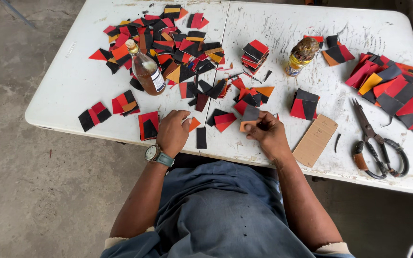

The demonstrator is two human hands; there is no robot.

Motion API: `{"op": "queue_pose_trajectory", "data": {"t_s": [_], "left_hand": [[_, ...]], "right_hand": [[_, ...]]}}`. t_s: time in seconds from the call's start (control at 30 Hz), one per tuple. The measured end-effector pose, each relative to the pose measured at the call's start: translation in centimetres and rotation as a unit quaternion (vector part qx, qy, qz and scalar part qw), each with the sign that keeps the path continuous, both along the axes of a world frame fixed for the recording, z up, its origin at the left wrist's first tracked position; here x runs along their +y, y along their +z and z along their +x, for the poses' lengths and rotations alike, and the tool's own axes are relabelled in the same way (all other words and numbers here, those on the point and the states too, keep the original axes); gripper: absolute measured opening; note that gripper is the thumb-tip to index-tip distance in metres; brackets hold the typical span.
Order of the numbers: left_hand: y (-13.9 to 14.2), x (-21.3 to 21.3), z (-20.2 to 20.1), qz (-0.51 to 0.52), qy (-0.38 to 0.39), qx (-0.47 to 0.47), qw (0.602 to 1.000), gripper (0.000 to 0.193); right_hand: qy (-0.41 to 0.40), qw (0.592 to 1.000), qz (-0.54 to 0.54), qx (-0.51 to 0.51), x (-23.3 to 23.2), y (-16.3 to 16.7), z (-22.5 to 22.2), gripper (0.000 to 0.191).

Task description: The person repeatedly picks up small rectangular pieces of red, black, and orange material, aligns them, and trims edges using shears. The person stacks the trimmed pieces on the table and continues the cycle with new pieces.

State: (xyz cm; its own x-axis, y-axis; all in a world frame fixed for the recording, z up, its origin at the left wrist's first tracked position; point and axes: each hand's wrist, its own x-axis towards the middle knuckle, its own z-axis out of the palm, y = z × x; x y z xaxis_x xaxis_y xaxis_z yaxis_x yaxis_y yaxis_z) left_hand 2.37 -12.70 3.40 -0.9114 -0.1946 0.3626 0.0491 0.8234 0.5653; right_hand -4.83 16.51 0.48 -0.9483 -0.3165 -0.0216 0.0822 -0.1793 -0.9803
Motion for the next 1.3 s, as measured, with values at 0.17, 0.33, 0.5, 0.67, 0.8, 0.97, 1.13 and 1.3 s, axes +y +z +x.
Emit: {"op": "queue_pose_trajectory", "data": {"t_s": [0.17, 0.33, 0.5, 0.67, 0.8, 0.97, 1.13, 1.3], "left_hand": [[1.6, -1.6, 1.6, 0.062, 0.006, 0.041, 0.997, 0.028], [2.7, -4.0, 2.8, 0.075, 0.049, 0.045, 0.995, 0.024], [1.8, -3.2, 0.9, 0.099, 0.010, 0.030, 0.995, 0.022], [2.0, -0.3, -2.9, 0.085, -0.069, 0.013, 0.994, 0.026], [3.1, 1.6, -4.5, 0.087, -0.099, -0.044, 0.990, 0.026], [2.7, 2.6, -5.0, 0.074, -0.164, -0.012, 0.984, 0.027], [2.4, 3.3, -10.8, 0.013, -0.147, 0.051, 0.988, 0.020], [2.8, 4.1, -14.7, -0.092, -0.136, 0.000, 0.986, 0.020]], "right_hand": [[-0.072, 0.988, -0.134, -0.016, 0.2, -0.9, 0.0, 0.026], [-0.099, 0.984, -0.148, -0.010, 0.5, -1.2, 0.2, 0.023], [-0.086, 0.987, -0.137, -0.016, 0.4, -0.6, 0.4, 0.019], [-0.057, 0.991, -0.118, -0.012, 0.2, 0.1, 0.7, 0.022], [-0.052, 0.992, -0.118, -0.009, 0.1, 0.1, 0.8, 0.024], [-0.046, 0.994, -0.102, -0.008, 0.1, -0.4, 0.7, 0.030], [-0.050, 0.995, -0.080, -0.020, 0.1, -0.6, 0.6, 0.035], [-0.045, 0.995, -0.080, -0.031, 0.3, -0.8, 0.5, 0.040]]}}
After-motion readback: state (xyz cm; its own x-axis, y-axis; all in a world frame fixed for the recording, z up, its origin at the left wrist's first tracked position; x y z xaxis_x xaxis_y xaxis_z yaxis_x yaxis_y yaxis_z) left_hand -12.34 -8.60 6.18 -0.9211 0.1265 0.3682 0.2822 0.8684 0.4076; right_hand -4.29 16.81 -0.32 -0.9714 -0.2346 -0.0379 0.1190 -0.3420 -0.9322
